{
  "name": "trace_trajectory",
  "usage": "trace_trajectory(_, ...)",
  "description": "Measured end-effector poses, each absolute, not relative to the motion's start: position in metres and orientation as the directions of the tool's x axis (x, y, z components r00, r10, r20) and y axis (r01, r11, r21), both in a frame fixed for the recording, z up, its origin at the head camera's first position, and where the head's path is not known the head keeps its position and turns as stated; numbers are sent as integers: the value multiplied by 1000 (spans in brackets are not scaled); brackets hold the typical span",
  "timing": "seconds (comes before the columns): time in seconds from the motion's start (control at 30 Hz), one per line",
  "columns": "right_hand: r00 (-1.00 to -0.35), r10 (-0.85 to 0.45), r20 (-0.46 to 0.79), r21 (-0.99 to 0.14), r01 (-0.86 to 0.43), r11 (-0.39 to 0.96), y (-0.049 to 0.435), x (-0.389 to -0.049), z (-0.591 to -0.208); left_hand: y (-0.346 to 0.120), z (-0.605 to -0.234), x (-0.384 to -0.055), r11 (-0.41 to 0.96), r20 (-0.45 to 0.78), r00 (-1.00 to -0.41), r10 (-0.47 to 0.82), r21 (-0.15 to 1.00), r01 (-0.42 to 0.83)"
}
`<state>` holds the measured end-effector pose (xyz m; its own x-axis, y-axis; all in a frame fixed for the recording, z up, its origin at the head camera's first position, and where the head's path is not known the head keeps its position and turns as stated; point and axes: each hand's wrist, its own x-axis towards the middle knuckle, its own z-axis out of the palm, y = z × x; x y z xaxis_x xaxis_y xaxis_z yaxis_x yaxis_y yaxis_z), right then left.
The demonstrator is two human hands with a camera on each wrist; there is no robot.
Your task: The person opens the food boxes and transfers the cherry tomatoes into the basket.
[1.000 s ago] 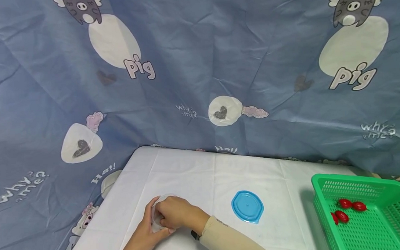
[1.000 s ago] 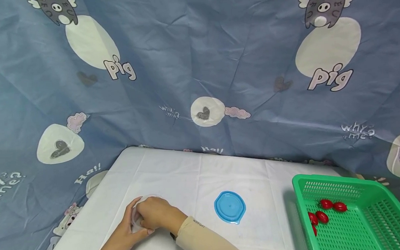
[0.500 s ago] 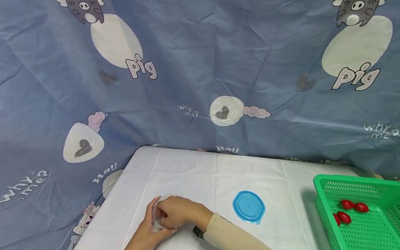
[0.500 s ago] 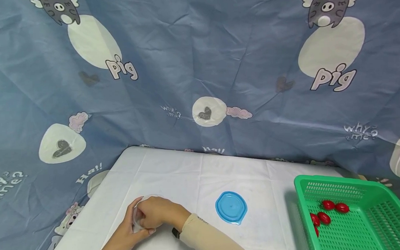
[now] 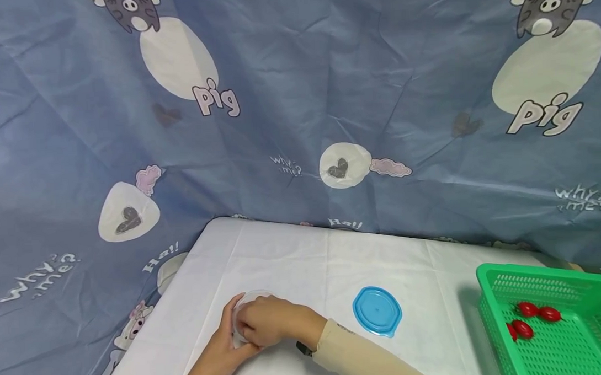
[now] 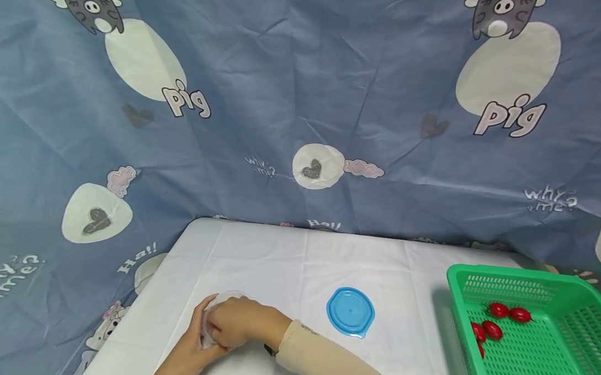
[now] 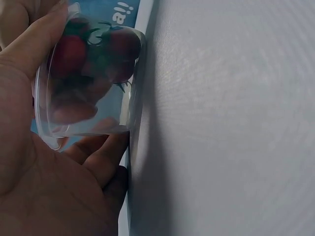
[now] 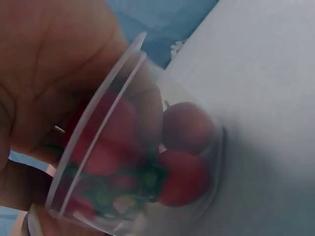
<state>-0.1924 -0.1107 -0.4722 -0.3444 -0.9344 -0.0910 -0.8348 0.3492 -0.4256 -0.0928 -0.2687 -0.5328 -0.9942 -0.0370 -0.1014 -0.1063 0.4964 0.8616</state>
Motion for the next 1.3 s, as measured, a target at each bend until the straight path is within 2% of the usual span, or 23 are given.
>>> trace_trajectory(0.13,-348,-936,-59,-469,-818,334,-104,-192,-470,-270,-530,-93,493,-113,-993,-38,862,-117)
trace_trajectory(0.3,-298,-954,-2,-492,-830,261,-95,-193,-468,-271,-530,-93,481,-110,-994,-26,870,-109)
trace_trajectory(0.53,-272,-962,-18,-459,-853,250,-84,-196,-458,-271,-528,-93,520,-83,-996,-30,850,-86)
trace_trajectory(0.73,-249,-969,-9,-504,-836,219,-76,-199,-458,-270,-528,-94,497,-131,-990,-55,856,-141)
trace_trajectory(1.0,-278,-960,22,-603,-770,209,-74,-206,-461,-268,-530,-94,517,-154,-985,-80,839,-173)
trace_trajectory(1.3,-276,-960,52,-625,-759,184,-71,-209,-465,-266,-531,-93,511,-150,-986,-76,843,-168)
